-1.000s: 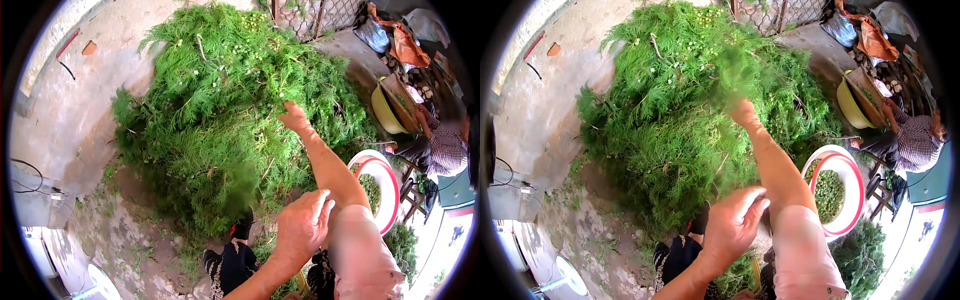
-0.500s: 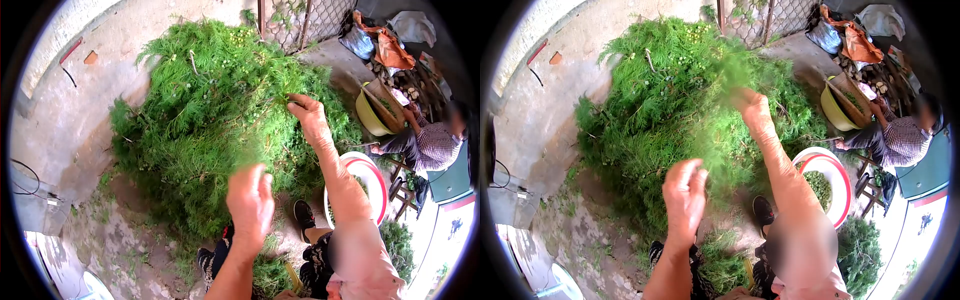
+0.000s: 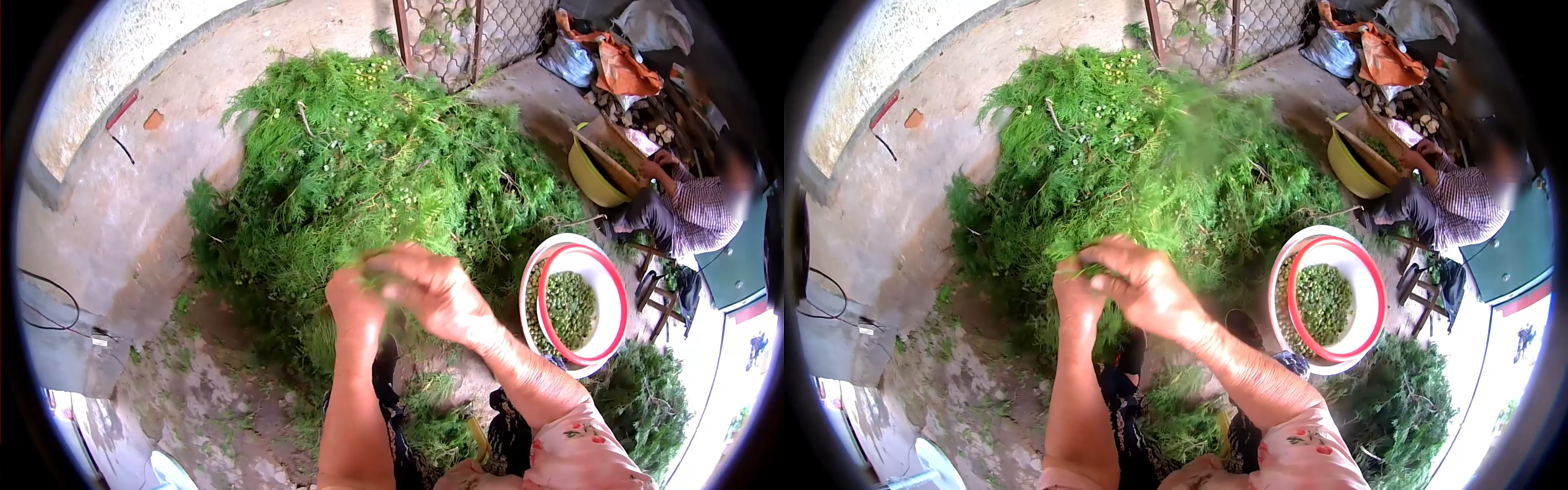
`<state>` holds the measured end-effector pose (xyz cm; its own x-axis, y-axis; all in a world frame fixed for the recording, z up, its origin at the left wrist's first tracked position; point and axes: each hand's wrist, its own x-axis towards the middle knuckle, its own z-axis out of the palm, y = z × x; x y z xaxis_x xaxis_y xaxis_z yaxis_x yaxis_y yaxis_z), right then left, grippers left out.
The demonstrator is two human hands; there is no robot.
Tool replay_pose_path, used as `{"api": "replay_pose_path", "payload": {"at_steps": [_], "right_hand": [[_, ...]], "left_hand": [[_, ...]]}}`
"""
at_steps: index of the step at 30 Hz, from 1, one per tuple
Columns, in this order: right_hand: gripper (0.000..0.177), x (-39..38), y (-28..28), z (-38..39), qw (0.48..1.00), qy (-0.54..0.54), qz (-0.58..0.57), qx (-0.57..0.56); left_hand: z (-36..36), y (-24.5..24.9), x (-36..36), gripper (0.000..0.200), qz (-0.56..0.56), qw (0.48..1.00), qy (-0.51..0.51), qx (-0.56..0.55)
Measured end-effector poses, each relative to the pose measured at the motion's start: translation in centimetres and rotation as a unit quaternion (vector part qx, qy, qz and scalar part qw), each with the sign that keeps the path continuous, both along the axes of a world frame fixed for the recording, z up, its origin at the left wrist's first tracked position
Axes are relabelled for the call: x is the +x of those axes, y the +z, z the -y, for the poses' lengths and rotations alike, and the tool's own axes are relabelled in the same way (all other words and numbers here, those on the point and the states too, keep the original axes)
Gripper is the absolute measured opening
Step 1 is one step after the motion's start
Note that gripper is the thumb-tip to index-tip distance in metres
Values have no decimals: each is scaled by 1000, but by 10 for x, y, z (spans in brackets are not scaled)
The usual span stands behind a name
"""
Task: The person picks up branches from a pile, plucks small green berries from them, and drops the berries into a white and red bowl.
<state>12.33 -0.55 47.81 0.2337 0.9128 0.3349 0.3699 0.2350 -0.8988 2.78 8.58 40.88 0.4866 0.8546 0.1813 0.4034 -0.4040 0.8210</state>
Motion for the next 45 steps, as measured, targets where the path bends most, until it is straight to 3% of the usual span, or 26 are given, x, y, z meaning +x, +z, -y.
{"api": "replay_pose_path", "payload": {"at_steps": [1,2,3,5,6,9,10,13,14,17,20,23,25,26,29,34,39,45], "right_hand": [[28,-5,2,4,1000,2,16,15],[26,-6,0,7,997,-2,-2,76],[24,-2,0,10,993,-58,-10,101],[21,17,1,18,975,-166,-23,148],[19,27,-2,22,967,-191,-93,140],[14,50,-14,31,935,-207,-250,143],[14,52,-16,35,942,-216,-226,122],[18,48,-13,44,960,-218,-170,49],[21,48,-15,45,969,-219,-104,56],[40,48,-12,51,973,-224,60,11],[45,50,-17,54,973,-206,105,24],[38,49,-21,58,968,-226,108,-14],[31,51,-34,54,964,-237,106,57],[28,52,-38,53,960,-241,105,92],[22,48,-22,60,958,-199,-204,-17],[14,68,-21,60,876,-170,-441,98],[15,97,-21,69,809,-177,-543,138],[14,103,-35,80,835,-237,-496,3]], "left_hand": [[-6,-28,-1,22,151,984,1,-93],[-11,-43,0,20,242,963,-35,-114],[-5,-13,-4,18,188,969,-26,-158],[7,7,5,17,247,935,53,-250],[7,2,5,17,331,879,62,-338],[23,17,12,25,369,865,78,-332],[23,19,12,47,357,841,80,-399],[38,21,25,35,375,862,102,-325],[42,26,25,34,347,857,116,-362],[50,27,27,19,319,878,24,-356],[57,18,30,21,275,907,-22,-318],[64,11,32,20,169,952,-39,-252],[66,17,34,18,148,953,-61,-258],[71,22,37,18,259,900,-43,-347],[71,23,34,11,295,899,-86,-312],[61,9,38,42,341,853,46,-392],[51,24,38,37,396,819,66,-411],[29,14,33,22,434,783,114,-431]]}}
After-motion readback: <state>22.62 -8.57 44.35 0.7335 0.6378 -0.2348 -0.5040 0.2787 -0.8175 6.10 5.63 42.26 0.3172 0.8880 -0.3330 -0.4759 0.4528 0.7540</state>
